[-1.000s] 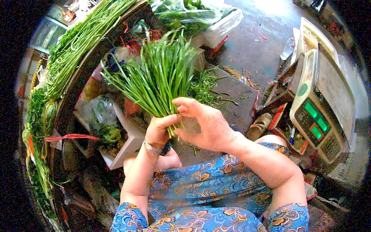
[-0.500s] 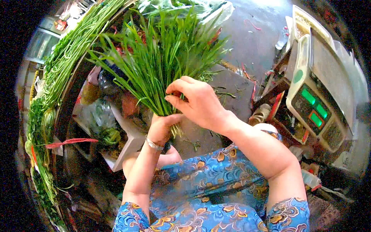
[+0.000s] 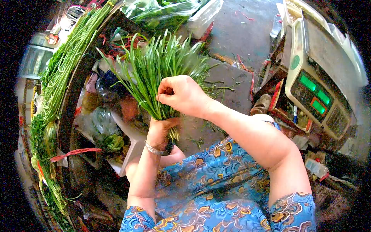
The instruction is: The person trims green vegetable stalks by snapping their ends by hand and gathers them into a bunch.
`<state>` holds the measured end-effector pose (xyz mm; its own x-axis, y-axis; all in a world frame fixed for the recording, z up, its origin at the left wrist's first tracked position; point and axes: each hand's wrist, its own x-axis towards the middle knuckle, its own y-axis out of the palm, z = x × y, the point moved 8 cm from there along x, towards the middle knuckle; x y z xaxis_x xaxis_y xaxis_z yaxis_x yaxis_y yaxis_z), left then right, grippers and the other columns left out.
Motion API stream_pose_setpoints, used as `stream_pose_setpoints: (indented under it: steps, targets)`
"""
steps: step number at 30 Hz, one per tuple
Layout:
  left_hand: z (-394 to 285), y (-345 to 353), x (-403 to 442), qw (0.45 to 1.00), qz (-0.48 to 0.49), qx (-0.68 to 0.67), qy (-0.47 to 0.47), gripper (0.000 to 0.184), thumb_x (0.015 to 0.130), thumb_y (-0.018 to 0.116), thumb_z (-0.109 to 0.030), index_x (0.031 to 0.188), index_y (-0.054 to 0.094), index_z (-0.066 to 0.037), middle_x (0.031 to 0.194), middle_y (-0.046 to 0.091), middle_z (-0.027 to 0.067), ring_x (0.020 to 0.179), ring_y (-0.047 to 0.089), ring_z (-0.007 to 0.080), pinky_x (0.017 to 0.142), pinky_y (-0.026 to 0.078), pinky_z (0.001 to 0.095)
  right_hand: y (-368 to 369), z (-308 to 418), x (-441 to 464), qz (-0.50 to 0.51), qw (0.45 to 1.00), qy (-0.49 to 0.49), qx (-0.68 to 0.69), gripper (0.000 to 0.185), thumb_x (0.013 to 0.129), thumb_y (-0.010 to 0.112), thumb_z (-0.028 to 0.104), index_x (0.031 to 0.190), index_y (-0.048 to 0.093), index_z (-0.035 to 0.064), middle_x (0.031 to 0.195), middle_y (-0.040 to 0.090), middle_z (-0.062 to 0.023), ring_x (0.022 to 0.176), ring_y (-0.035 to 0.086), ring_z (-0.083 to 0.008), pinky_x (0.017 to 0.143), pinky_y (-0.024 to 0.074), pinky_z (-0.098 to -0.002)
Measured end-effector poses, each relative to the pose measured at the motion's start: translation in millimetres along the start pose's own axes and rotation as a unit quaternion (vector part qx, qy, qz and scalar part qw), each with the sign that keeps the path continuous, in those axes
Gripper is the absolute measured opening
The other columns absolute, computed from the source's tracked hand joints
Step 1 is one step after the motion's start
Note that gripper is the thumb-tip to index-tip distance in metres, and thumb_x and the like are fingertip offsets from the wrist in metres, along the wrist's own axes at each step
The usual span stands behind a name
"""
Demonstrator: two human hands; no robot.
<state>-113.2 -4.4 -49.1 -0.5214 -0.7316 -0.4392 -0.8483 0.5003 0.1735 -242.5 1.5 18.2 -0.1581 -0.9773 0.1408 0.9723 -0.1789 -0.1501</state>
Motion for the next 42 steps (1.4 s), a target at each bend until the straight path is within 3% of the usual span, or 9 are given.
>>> stream_pose_setpoints:
  steps: [5, 13, 17, 21, 26, 30, 33, 35, 42]
  targets:
    - [-3, -4, -2, 1.0, 0.0, 0.0, 0.003, 0.029, 0.069, 0.066, 0.006, 0.096, 0.059, -0.001, 0.082, 0.061, 0.0051, 0.059, 0.059, 0.0158, 0.049, 0.048, 0.0291, 5, -5, 0, 0.048, 0.997, 0.042, 0.031, 0.014, 0.084, 0.066, 0.01, 0.089, 0.061, -0.0026, 0.069, 0.06, -0.0032, 0.064, 0.054, -0.0065, 0.059, 0.0485, -0.0274]
    - [-3, -22, -2, 1.0, -0.015, -0.01, 0.004, 0.03, 0.066, 0.064, 0.009, 0.094, 0.06, -0.001, 0.074, 0.061, 0.0056, 0.055, 0.058, 0.0166, 0.046, 0.048, 0.0295, 3, 17, -7, 0.064, 0.961, -0.167, -0.211, 0.013, 0.077, 0.062, 0.016, 0.08, 0.057, 0.0042, 0.076, 0.06, -0.0143, 0.075, 0.06, -0.0351, 0.066, 0.0481, -0.0431]
    - [-3, -30, -5, 1.0, -0.011, -0.021, -0.014, 0.023, 0.073, 0.068, 0.004, 0.094, 0.059, 0.0, 0.076, 0.064, 0.0065, 0.056, 0.061, 0.0175, 0.049, 0.051, 0.0291, -46, 13, 5, -0.053, 0.973, -0.146, -0.173, 0.013, 0.081, 0.062, 0.016, 0.084, 0.059, 0.0033, 0.075, 0.062, -0.0112, 0.063, 0.061, -0.024, 0.059, 0.0491, -0.0345]
    - [-8, -34, -7, 0.999, -0.006, -0.039, -0.005, 0.023, 0.073, 0.068, 0.006, 0.094, 0.06, 0.001, 0.074, 0.063, 0.0067, 0.055, 0.06, 0.017, 0.048, 0.05, 0.0284, -106, -15, 9, -0.225, 0.967, -0.031, 0.119, 0.016, 0.087, 0.064, 0.019, 0.087, 0.063, 0.0025, 0.07, 0.059, -0.001, 0.057, 0.055, -0.007, 0.052, 0.0456, -0.0233]
    - [-3, -40, -4, 1.0, -0.004, -0.024, -0.008, 0.024, 0.073, 0.069, 0.006, 0.095, 0.06, 0.001, 0.075, 0.063, 0.0074, 0.056, 0.06, 0.0169, 0.048, 0.05, 0.0281, -90, -27, 9, -0.103, 0.951, 0.088, -0.277, 0.01, 0.088, 0.064, 0.014, 0.09, 0.062, 0.0037, 0.074, 0.056, 0.0039, 0.062, 0.049, -0.0034, 0.054, 0.0418, -0.0195]
    - [-4, -34, -6, 1.0, -0.005, -0.024, -0.002, 0.025, 0.071, 0.068, 0.007, 0.094, 0.061, 0.001, 0.075, 0.064, 0.0078, 0.056, 0.06, 0.0174, 0.047, 0.05, 0.0285, -65, -11, 11, -0.115, 0.991, -0.057, -0.028, 0.006, 0.086, 0.064, 0.006, 0.088, 0.062, 0.0011, 0.075, 0.057, 0.0004, 0.067, 0.052, -0.0054, 0.059, 0.044, -0.0228]
    - [-3, -30, -6, 1.0, -0.002, 0.005, -0.002, 0.027, 0.068, 0.067, 0.009, 0.094, 0.061, 0.002, 0.077, 0.064, 0.0084, 0.056, 0.06, 0.0175, 0.048, 0.049, 0.0286, -45, 17, 7, -0.116, 0.953, -0.183, -0.212, 0.008, 0.082, 0.065, 0.006, 0.089, 0.063, 0.0018, 0.082, 0.06, -0.0071, 0.073, 0.06, -0.0181, 0.066, 0.0492, -0.0291]
    - [-1, -30, -5, 1.0, 0.005, 0.006, 0.0, 0.031, 0.067, 0.069, 0.008, 0.096, 0.061, 0.003, 0.081, 0.066, 0.0103, 0.061, 0.062, 0.0194, 0.053, 0.051, 0.0305, -32, 14, 7, -0.093, 0.97, -0.144, -0.172, 0.011, 0.082, 0.063, 0.016, 0.086, 0.064, 0.0058, 0.083, 0.061, -0.0122, 0.08, 0.062, -0.0319, 0.07, 0.0496, -0.0404]
    - [-10, -22, -10, 0.998, -0.018, 0.062, 0.024, 0.033, 0.064, 0.067, 0.009, 0.096, 0.063, 0.001, 0.08, 0.066, 0.0079, 0.061, 0.061, 0.0163, 0.052, 0.05, 0.0282, -24, -9, 12, -0.053, 0.996, 0.032, -0.062, 0.026, 0.079, 0.07, 0.024, 0.083, 0.067, -0.0011, 0.08, 0.068, -0.0166, 0.075, 0.067, -0.025, 0.069, 0.0509, -0.0353]
